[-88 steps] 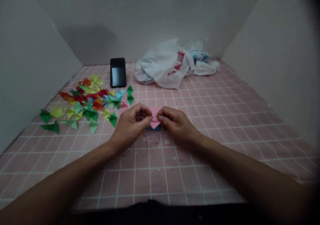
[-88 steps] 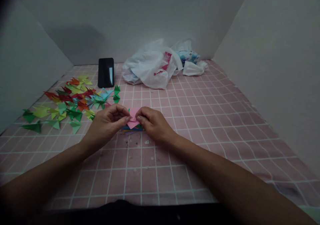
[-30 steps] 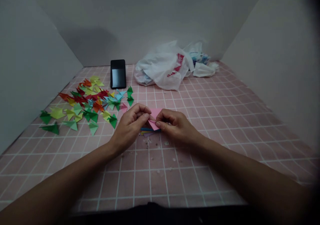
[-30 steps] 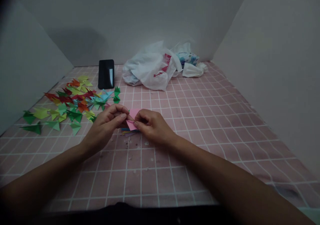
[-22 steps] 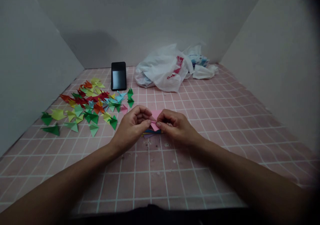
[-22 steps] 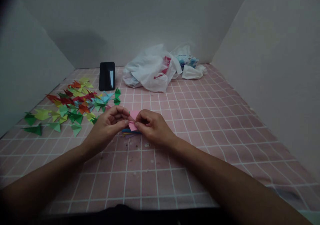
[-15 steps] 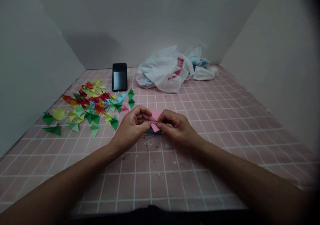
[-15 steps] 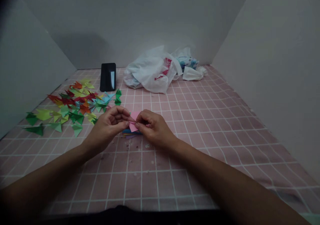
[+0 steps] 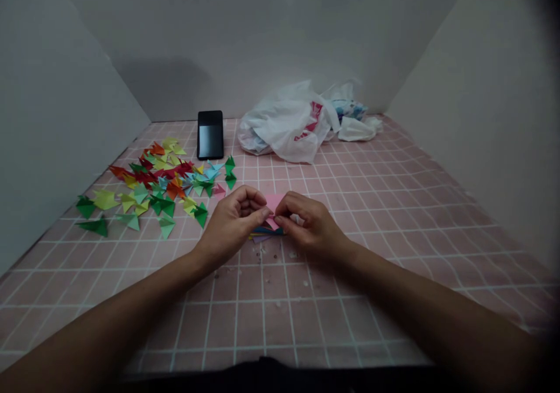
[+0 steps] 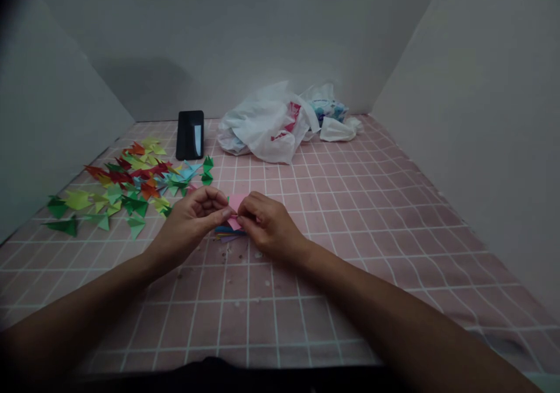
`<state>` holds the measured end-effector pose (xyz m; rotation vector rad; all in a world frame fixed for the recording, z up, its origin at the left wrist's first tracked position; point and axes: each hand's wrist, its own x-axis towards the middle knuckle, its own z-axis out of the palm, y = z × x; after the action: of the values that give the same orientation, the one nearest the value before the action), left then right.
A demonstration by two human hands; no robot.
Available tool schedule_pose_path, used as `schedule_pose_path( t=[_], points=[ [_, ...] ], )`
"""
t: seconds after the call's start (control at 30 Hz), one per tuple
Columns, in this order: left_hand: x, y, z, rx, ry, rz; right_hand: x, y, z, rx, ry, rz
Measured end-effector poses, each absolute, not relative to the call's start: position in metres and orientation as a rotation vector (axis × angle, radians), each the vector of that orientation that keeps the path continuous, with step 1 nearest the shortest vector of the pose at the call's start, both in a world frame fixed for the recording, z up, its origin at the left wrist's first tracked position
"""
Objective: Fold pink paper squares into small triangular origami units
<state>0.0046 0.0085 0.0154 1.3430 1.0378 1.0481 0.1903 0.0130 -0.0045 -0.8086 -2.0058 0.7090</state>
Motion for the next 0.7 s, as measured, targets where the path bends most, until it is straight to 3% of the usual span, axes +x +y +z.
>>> schedule_pose_path(
  t=[0.27,0.7],
  points=[
    [0.004,0.010,0.017,1.438,1.107,1.039,0.191,0.013,-0.005,-0.885,-2.006,0.661],
    [0.010,0.000,0.015,1.245,1.127,1.257,0.185,0.005,-0.011,-0.810,-2.076,0.255]
  ],
)
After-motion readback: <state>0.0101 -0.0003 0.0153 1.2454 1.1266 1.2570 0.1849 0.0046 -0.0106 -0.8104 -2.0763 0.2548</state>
